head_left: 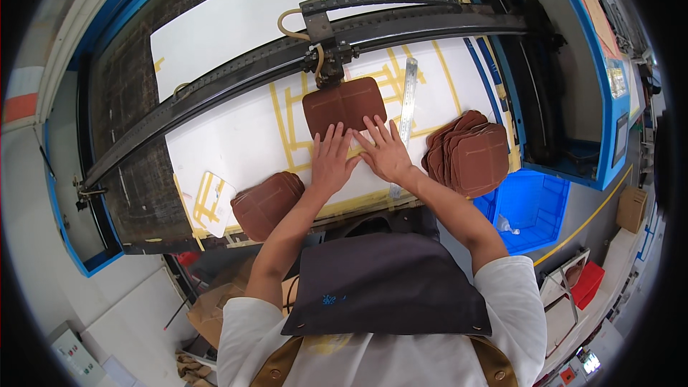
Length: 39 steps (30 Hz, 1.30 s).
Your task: Placing leather pieces onto a laser cutting machine, aligning them with a ruler, and operating the machine's control panel.
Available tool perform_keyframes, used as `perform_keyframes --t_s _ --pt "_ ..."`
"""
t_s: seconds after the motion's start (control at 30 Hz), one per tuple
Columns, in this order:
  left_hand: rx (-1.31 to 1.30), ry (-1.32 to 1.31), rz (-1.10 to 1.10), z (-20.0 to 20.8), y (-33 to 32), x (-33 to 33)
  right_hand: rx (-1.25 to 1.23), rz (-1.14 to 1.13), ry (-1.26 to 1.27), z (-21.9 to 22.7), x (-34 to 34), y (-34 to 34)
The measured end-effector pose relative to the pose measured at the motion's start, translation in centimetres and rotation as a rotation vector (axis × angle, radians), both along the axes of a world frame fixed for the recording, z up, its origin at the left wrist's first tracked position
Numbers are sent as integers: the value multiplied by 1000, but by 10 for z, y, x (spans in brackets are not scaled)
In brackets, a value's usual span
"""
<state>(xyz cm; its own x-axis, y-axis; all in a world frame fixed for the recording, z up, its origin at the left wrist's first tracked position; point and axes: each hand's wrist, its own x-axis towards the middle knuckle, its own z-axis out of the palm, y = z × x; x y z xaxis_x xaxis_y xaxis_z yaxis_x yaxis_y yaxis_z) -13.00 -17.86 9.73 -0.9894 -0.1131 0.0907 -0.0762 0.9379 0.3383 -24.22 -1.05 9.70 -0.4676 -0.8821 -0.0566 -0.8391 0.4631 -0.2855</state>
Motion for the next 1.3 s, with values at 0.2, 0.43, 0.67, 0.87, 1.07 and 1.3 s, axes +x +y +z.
perform_keyframes --t_s 0.2,0.43,0.67,0.87,1.07,1.3 --pt "-68 46 -90 -1 -20 -37 -27 -21 -72 7 5 -2" --pt "-56 57 -141 -2 -33 -60 -197 -229 -95 -5 -23 -21" --pt "-61 -6 -56 -7 -32 -28 29 -202 -52 -9 -21 -15" --pt "-107 -29 126 -9 -30 -1 30 -180 -79 1 -20 -6" --pt "-46 -42 183 -10 -11 23 -424 -394 -288 78 -31 72" --pt "51 -125 208 -25 19 92 -1107 -966 536 243 -102 255"
